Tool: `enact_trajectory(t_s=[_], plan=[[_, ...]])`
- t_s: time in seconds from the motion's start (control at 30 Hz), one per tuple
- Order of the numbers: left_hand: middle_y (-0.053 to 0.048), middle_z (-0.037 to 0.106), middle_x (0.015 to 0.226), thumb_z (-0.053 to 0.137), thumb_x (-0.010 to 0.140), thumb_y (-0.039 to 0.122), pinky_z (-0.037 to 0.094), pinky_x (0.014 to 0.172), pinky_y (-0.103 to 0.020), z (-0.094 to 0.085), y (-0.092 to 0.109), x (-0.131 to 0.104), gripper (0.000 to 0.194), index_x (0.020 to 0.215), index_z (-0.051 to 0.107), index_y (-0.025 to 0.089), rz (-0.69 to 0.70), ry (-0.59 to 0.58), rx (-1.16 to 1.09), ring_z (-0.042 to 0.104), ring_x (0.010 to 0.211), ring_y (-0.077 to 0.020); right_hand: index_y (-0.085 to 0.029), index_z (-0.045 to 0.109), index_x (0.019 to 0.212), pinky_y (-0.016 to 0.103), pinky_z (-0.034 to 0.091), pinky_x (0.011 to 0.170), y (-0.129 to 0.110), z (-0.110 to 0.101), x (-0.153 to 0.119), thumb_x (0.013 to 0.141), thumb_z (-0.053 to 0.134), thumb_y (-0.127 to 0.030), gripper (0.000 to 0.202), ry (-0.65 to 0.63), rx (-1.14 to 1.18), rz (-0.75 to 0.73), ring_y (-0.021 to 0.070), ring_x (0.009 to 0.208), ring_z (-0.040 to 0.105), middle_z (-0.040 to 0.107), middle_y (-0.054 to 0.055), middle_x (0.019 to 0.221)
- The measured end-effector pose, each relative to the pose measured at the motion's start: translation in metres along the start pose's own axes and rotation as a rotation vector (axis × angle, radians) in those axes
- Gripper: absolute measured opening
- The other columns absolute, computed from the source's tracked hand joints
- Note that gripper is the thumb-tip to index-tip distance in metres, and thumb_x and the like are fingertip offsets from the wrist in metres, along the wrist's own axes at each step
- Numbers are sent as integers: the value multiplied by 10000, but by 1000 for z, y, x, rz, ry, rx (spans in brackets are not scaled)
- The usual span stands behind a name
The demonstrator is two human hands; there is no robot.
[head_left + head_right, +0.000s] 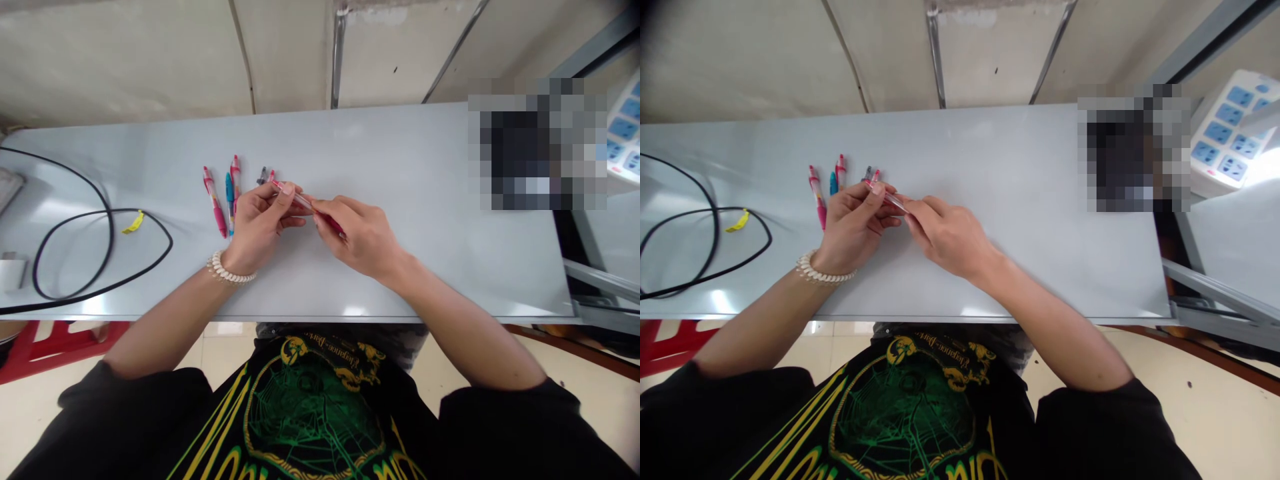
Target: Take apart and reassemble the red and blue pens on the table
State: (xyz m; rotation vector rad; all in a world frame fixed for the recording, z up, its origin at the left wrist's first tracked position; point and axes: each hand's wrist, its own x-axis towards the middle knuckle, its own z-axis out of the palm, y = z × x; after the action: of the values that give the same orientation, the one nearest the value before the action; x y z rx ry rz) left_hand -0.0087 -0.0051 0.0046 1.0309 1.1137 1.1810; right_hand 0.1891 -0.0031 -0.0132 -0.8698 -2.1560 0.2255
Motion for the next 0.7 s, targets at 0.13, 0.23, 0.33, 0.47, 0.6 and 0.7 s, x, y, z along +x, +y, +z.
enact_trajectory(t_s=[0.13,0.23,0.33,0.47,0.6,0.7], plan=[[-1,822,932,839,894,574,642,696,-294,1,1,0,337,938,767,248,-4,14,9,790,833,-169,-163,696,1249,261,476,655,0,0,0,1129,437,-269,305,-49,-3,28,133,761,656,745,58,933],[6,819,934,829,891,599,638,711,-304,1,2,-1,366,945,754,244,-12,27,34,788,855,-181,-164,691,1241,266,468,655,-1,0,0,1131,429,-275,306,-56,-5,31,134,765,654,752,64,960],[7,819,962,803,930,573,630,741,-314,1,2,-1,360,990,732,225,-32,22,62,790,909,-197,-159,695,1226,269,460,639,-1,0,-1,1128,436,-265,297,-32,-16,17,132,741,645,761,63,964],[12,814,954,786,951,569,622,735,-310,-1,1,-1,360,999,728,217,-19,6,60,793,903,-196,-159,694,1230,267,458,640,-2,0,-1,1130,436,-267,297,-41,-18,22,130,745,647,762,66,974],[17,814,946,808,920,604,618,723,-301,-1,0,0,395,999,727,226,-17,5,64,799,942,-210,-167,689,1231,266,452,645,-2,-1,-1,1136,420,-280,307,-59,-14,32,126,746,641,751,65,974],[10,814,945,796,921,626,621,720,-298,-1,0,-1,414,1003,720,227,-16,9,67,801,998,-223,-171,688,1236,265,449,642,-2,-1,-1,1139,409,-286,317,-60,-19,29,126,745,637,745,62,964]])
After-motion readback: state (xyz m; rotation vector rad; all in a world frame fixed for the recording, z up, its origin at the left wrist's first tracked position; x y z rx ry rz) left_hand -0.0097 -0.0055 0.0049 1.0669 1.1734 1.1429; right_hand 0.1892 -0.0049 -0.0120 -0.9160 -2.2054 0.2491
